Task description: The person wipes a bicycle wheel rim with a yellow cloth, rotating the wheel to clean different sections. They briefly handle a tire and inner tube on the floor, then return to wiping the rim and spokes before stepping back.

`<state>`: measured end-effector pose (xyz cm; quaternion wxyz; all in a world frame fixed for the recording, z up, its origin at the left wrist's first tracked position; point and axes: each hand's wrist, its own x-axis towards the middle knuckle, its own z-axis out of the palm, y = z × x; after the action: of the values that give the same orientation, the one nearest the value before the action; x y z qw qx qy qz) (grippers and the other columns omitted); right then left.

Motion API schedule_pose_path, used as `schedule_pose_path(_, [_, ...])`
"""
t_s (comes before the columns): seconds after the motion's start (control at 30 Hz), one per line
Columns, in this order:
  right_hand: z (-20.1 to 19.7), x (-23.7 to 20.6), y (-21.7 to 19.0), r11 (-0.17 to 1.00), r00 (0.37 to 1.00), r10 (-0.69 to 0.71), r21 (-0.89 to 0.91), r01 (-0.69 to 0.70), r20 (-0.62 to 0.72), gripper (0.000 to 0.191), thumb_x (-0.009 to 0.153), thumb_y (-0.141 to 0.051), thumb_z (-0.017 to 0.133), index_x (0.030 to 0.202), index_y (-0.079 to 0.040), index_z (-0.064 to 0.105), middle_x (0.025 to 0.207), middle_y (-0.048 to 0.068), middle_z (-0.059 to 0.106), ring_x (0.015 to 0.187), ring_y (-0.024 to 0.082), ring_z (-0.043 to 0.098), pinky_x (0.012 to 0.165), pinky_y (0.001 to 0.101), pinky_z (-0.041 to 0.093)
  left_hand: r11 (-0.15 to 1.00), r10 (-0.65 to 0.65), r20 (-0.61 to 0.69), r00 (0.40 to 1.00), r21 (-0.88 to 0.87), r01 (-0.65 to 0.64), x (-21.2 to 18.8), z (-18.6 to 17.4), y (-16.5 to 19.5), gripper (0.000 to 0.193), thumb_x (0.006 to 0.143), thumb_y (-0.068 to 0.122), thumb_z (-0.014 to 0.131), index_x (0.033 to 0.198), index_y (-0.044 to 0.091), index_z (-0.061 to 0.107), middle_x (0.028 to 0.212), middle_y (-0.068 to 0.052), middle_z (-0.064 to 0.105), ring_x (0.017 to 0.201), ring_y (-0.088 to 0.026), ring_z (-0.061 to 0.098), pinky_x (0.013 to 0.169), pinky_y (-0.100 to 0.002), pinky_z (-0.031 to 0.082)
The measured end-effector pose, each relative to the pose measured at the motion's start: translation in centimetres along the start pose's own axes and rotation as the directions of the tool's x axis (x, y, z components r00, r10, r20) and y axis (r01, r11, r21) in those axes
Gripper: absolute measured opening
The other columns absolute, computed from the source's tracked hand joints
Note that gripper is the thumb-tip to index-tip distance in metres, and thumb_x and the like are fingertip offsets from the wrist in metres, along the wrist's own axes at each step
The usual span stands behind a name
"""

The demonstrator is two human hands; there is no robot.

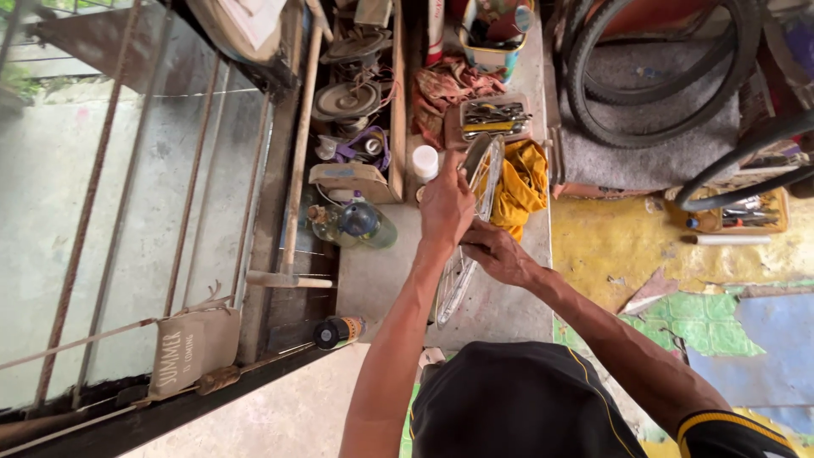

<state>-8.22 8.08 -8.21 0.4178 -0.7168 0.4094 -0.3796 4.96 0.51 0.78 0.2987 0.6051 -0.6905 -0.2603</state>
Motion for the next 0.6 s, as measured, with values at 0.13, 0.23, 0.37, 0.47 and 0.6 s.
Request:
schedule_pose_path(0.13, [0.2,-0.3,-0.7,1.0,1.0,0.002,0.01,-0.002,-0.018,0.022,0.094,0.001,0.063,0.115,-0.001,0.07,0.115,0.012,0.066,0.103,0.028,0.068,0.084,0.0362,0.055,0.998,0.046,-0.041,0.998,-0.049,-0.048,0.0,0.1,0.1,0.028,0.099,0.008,0.054,0.125,0.019,0.053,0.091,-0.02,0.074,0.088,-0.045,0.069,0.07,-0.058,0.048])
schedule_pose_path(0.23, [0.5,-0.5,-0.6,0.988,0.999,-0.018,-0.156,0.013,-0.033,0.018,0.094,0.001,0.063,0.11,-0.001,0.072,0.114,0.014,0.064,0.103,0.031,0.066,0.087,0.0384,0.054,0.998,0.017,-0.03,0.999,-0.053,-0.019,-0.2,0.0,0.1,0.028,0.099,0.009,0.054,0.125,0.018,0.053,0.091,-0.02,0.073,0.087,-0.046,0.069,0.07,-0.058,0.048])
schedule_pose_path(0.37, [0.9,-0.7,-0.6,0.982,0.999,0.023,-0.184,-0.031,-0.049,0.017,0.093,0.001,0.062,0.106,-0.001,0.073,0.112,0.015,0.063,0.102,0.033,0.066,0.087,0.0397,0.054,0.997,0.046,-0.085,0.995,-0.054,-0.051,-0.3,-0.1,0.1,0.028,0.097,0.009,0.055,0.123,0.018,0.053,0.095,-0.019,0.074,0.085,-0.046,0.069,0.068,-0.058,0.049])
schedule_pose_path(0.47, [1.3,-0.7,-1.2,0.997,0.997,0.047,-0.064,-0.05,-0.058,0.01,0.096,0.001,0.063,0.104,0.003,0.069,0.111,0.016,0.063,0.1,0.034,0.066,0.087,0.0429,0.053,0.999,-0.016,-0.019,1.0,-0.03,0.015,-0.3,0.2,0.1,0.027,0.099,0.01,0.054,0.125,0.019,0.052,0.088,-0.019,0.075,0.083,-0.045,0.07,0.069,-0.058,0.048])
schedule_pose_path(0.6, [1.6,-0.9,-2.1,0.989,0.979,-0.138,-0.081,0.127,-0.15,0.024,0.093,0.006,0.059,0.115,0.005,0.067,0.117,0.019,0.063,0.102,0.036,0.065,0.086,0.0431,0.054,0.999,-0.008,-0.029,1.0,-0.039,0.007,-0.4,0.1,0.3,0.028,0.097,0.01,0.055,0.124,0.019,0.053,0.087,-0.02,0.074,0.08,-0.046,0.069,0.067,-0.058,0.048])
